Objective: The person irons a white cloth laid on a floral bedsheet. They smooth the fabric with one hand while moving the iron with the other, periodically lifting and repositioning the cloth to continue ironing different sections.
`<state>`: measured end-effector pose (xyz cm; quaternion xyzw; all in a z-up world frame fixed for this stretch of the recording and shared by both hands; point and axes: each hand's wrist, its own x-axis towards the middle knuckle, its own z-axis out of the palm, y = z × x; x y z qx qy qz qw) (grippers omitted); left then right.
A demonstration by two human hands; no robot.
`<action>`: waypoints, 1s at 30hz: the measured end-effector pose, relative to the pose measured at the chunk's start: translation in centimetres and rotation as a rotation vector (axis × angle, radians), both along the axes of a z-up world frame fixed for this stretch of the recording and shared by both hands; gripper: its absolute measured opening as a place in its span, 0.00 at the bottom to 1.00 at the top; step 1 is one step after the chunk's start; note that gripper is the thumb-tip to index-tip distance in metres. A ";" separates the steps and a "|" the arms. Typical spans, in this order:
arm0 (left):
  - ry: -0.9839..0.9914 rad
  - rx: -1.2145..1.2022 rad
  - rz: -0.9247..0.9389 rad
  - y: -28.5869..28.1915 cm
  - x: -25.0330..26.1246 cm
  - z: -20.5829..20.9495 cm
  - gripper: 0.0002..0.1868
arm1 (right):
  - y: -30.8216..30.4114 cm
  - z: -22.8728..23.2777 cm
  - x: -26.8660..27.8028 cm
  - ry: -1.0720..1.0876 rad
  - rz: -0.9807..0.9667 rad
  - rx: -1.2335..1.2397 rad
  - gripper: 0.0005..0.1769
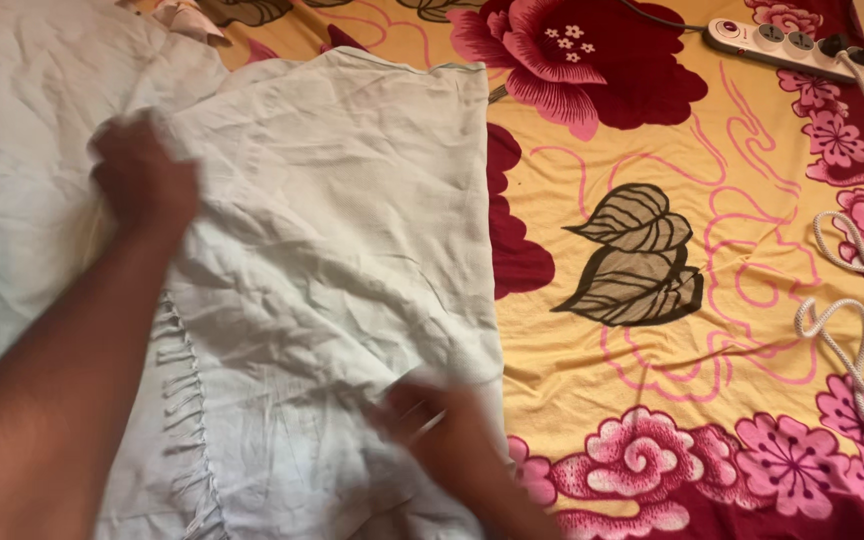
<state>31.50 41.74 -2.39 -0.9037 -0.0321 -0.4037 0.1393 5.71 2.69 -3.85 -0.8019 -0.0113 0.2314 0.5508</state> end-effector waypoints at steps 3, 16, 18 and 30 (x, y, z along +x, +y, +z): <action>0.473 -0.293 -0.387 -8.0 -2.2 -2.2 0.17 | -8.6 0.3 6.5 -0.146 -0.370 -0.120 0.15; 1.053 -0.026 -1.265 -30.2 -26.3 4.3 0.02 | -10.4 -2.7 11.8 0.131 -0.380 0.005 0.18; 1.040 -0.003 -1.303 -30.7 -26.7 5.0 0.02 | -11.8 -2.1 12.7 0.144 -0.437 0.034 0.15; 0.803 -0.218 -1.504 -44.2 -30.1 3.4 0.04 | -27.3 1.8 16.2 0.027 -0.530 -0.203 0.17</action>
